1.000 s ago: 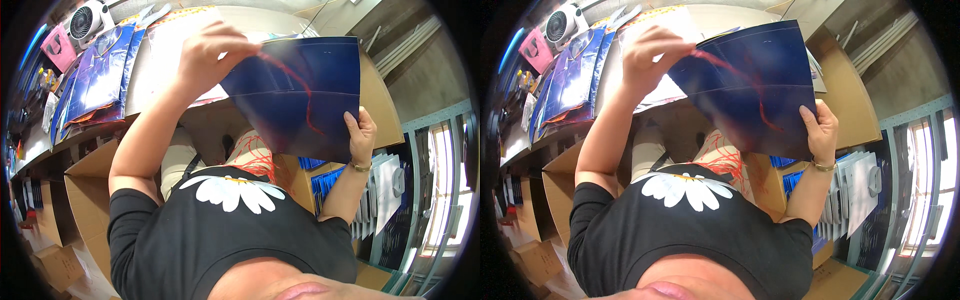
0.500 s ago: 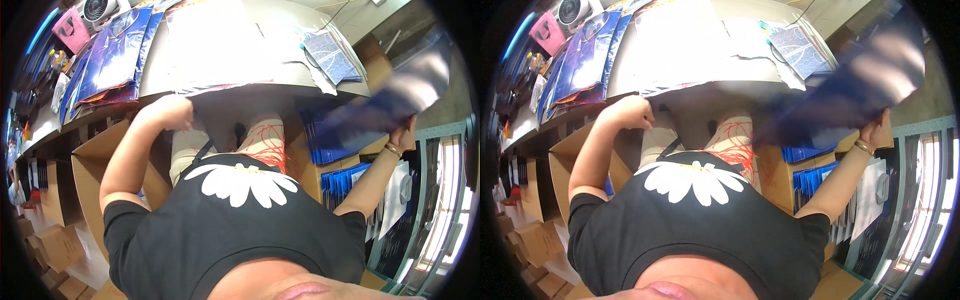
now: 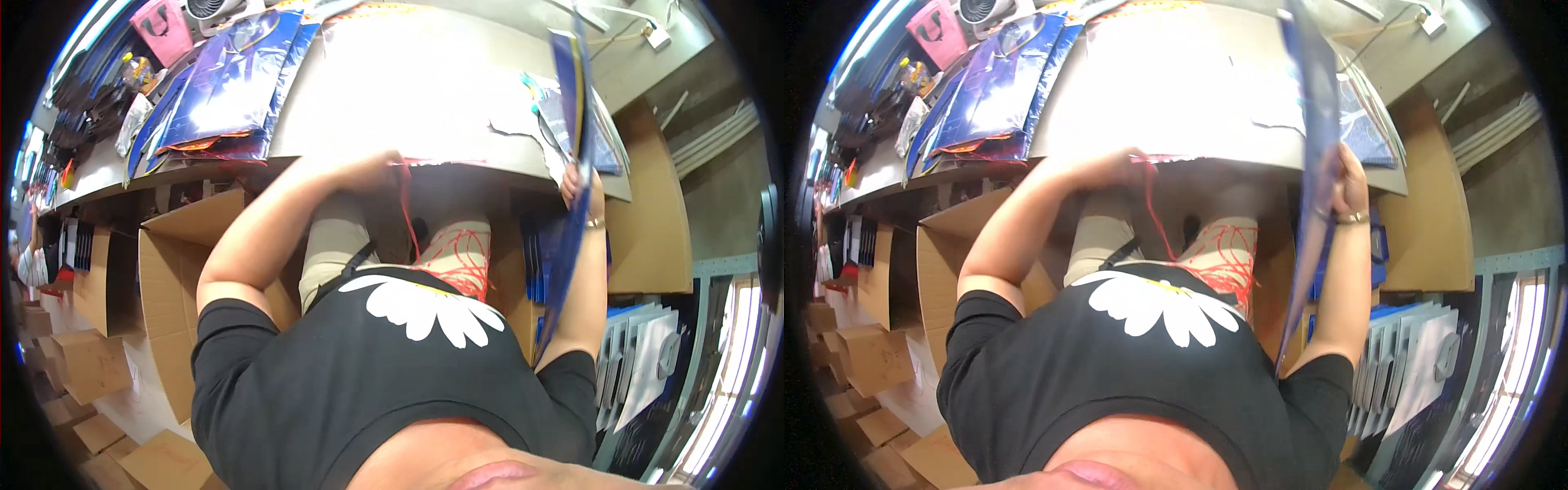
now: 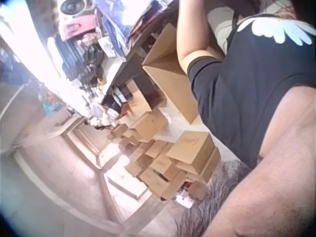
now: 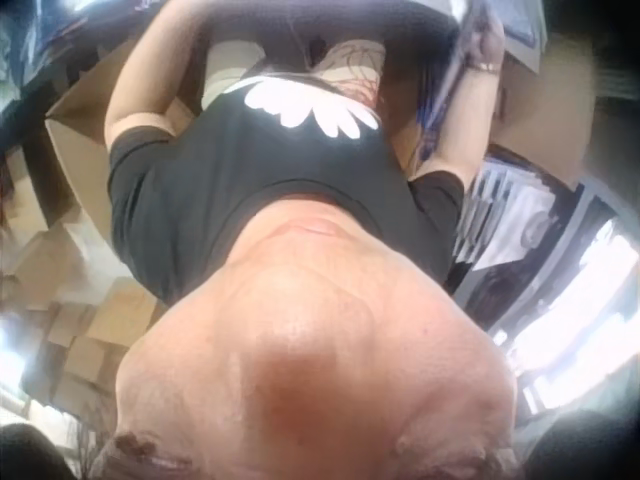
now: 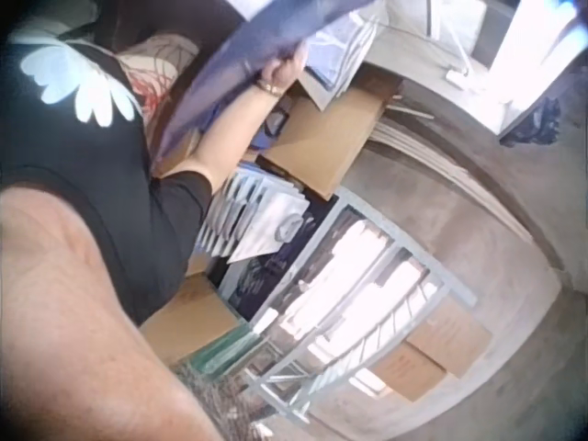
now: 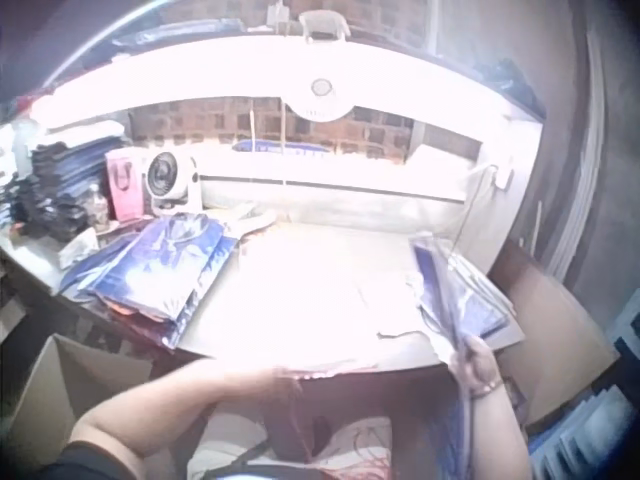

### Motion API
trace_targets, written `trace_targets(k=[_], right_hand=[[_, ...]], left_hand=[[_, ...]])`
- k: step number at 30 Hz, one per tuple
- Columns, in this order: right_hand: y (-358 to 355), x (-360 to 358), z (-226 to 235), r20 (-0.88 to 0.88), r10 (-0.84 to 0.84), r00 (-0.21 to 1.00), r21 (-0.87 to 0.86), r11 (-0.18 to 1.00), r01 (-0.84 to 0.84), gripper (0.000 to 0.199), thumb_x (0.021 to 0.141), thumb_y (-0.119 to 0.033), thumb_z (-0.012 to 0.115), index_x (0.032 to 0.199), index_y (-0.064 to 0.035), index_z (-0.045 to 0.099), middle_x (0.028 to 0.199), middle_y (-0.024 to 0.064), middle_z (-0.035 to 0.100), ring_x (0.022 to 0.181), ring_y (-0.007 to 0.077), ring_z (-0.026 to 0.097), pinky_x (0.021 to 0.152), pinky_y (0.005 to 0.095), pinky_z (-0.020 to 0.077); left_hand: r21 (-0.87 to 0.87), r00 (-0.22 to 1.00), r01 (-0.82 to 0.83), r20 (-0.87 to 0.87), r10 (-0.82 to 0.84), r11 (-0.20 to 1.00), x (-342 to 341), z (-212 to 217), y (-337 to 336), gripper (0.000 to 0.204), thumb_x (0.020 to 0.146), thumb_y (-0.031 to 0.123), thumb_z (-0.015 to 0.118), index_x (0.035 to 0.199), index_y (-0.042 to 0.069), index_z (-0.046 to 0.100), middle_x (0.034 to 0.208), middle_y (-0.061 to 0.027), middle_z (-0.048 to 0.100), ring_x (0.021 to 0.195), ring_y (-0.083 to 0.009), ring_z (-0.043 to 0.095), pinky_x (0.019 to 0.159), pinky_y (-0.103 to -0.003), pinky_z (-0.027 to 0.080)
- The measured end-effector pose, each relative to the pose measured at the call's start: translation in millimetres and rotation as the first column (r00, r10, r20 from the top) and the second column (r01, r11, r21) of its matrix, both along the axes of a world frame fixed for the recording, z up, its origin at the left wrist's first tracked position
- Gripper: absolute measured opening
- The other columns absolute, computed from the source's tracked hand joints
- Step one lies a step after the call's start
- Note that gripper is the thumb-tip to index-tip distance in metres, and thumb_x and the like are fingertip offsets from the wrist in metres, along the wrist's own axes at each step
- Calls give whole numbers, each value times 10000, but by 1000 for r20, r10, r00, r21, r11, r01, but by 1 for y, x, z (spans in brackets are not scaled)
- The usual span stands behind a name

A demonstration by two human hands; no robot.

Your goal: The person repeatedly picks up blue rectangular boards and inserts them into clear plastic sleeves. They handle the items one at a time, smoothing the plastic and stacking the packaged units on the table. The process involves repetitive pick-and-place motions without visible tool use.

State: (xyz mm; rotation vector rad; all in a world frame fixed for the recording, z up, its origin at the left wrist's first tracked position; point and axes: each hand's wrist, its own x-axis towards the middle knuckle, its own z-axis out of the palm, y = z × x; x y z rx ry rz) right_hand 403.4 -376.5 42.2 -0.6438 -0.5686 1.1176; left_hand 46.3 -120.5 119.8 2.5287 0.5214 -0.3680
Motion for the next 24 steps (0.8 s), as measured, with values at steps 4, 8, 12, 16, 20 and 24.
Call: trace_targets(k=[4, 8, 12, 16, 20, 24], right_hand=[[61, -61, 30, 96, -167, 981, -227, 956, 185, 252, 927, -182, 540, 1116, -15, 556, 944, 53, 606, 823, 138, 578, 713, 257, 483], [71, -66, 19, 325, -169, 930, -288, 919, 268, 209, 896, -189, 601, 1043, -40, 604, 900, 2, 636, 766, 72, 587, 674, 187, 482], [80, -64, 4, 367, 38, 929, -402, 908, 122, 250, 899, -191, 593, 1087, -25, 596, 1012, 41, 632, 903, 90, 581, 812, 236, 466], [69, -56, 0, 337, -44, 940, -361, 916, 172, 244, 902, -196, 588, 1079, -27, 595, 1017, 39, 632, 899, 97, 590, 797, 244, 479], [52, -30, -10, 78, -126, 989, -170, 976, 137, 278, 905, -188, 571, 1119, -10, 567, 935, 43, 624, 815, 113, 597, 693, 230, 497], [28, 31, -62, 54, 227, 972, 2, 974, -227, 414, 940, -273, 504, 1201, 49, 489, 695, 33, 509, 562, 106, 489, 475, 248, 415]], left_hand=[[300, 884, -271, 453, 113, 915, 36, -97, 91, 350, 837, 320, 612, 1087, 76, 631, 948, -148, 653, 908, -309, 624, 831, -379, 466], [372, 788, -288, 615, -2, 882, 47, -121, 87, 356, 830, 328, 646, 1049, 48, 643, 1113, -160, 570, 982, -323, 575, 850, -386, 457], [334, 910, -258, 399, 112, 906, 42, -86, 67, 341, 829, 289, 664, 1082, 62, 633, 1076, -139, 573, 911, -289, 578, 808, -379, 469], [341, 917, -106, 396, -41, 934, 10, -61, 27, 317, 848, 246, 649, 1107, 65, 620, 977, -102, 611, 782, -242, 606, 711, -356, 497], [-987, 990, -89, -74, 118, 136, -19, -141, -15, 338, 881, 215, 589, 1183, 64, 593, 993, -85, 656, 799, -126, 603, 688, -273, 495], [435, 980, 194, -47, -193, 879, -29, -179, -20, 196, 806, 85, 542, 957, 47, 662, 973, -133, 642, 876, -272, 638, 720, -369, 524]])
